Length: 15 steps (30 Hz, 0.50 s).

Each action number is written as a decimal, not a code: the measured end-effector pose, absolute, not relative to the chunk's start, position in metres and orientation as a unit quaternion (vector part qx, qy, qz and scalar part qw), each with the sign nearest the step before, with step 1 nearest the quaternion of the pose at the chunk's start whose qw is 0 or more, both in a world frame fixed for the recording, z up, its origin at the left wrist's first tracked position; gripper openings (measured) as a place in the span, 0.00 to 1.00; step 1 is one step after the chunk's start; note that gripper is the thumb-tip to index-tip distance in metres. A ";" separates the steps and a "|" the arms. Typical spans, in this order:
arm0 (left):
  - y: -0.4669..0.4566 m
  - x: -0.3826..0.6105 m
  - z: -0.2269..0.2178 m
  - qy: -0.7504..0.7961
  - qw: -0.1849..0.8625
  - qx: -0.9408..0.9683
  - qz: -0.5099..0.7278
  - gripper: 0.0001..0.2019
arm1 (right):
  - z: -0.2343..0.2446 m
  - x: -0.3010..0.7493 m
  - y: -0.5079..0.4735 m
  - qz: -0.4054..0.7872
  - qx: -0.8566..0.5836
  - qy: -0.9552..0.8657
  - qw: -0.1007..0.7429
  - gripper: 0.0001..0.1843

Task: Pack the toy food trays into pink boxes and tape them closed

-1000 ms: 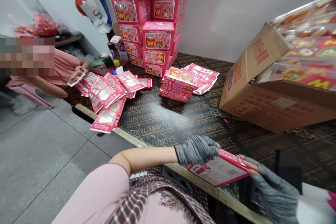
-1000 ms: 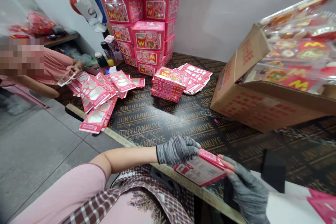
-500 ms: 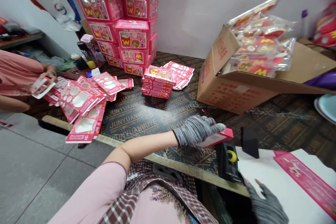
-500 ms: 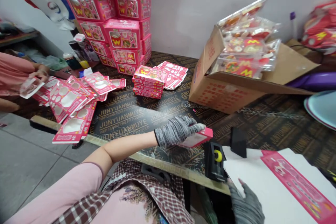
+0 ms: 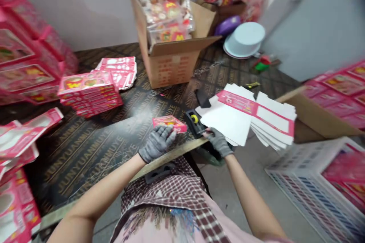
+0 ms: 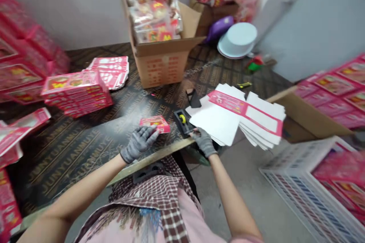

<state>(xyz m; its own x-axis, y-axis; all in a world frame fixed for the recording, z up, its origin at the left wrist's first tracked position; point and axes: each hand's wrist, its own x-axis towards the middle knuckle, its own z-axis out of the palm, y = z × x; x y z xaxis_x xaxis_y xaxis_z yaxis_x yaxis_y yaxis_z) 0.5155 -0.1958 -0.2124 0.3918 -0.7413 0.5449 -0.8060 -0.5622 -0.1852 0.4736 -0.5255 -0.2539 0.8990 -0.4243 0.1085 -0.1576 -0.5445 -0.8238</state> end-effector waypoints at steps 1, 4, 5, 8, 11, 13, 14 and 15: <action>-0.195 0.511 -0.225 -0.471 0.061 0.827 0.302 0.18 | -0.256 0.476 -0.527 -0.150 -0.867 0.166 0.445 0.36; -0.195 0.492 -0.257 -0.477 0.073 0.813 0.325 0.18 | -0.262 0.477 -0.532 -0.151 -0.884 0.147 0.417 0.33; -0.196 0.487 -0.263 -0.478 0.076 0.809 0.335 0.18 | -0.262 0.477 -0.533 -0.148 -0.891 0.139 0.407 0.31; -0.195 0.479 -0.264 -0.485 0.099 0.797 0.345 0.19 | -0.258 0.481 -0.534 -0.122 -0.899 0.131 0.400 0.23; -0.193 0.492 -0.240 -0.459 0.146 0.804 0.350 0.22 | -0.248 0.490 -0.534 -0.095 -0.895 0.133 0.416 0.18; -0.194 0.505 -0.217 -0.417 0.176 0.818 0.355 0.21 | -0.243 0.493 -0.533 -0.087 -0.893 0.123 0.425 0.16; -0.196 0.509 -0.206 -0.398 0.187 0.826 0.353 0.19 | -0.242 0.493 -0.532 -0.090 -0.894 0.118 0.424 0.16; -0.199 0.511 -0.196 -0.387 0.192 0.833 0.345 0.17 | -0.242 0.492 -0.532 -0.096 -0.895 0.114 0.420 0.17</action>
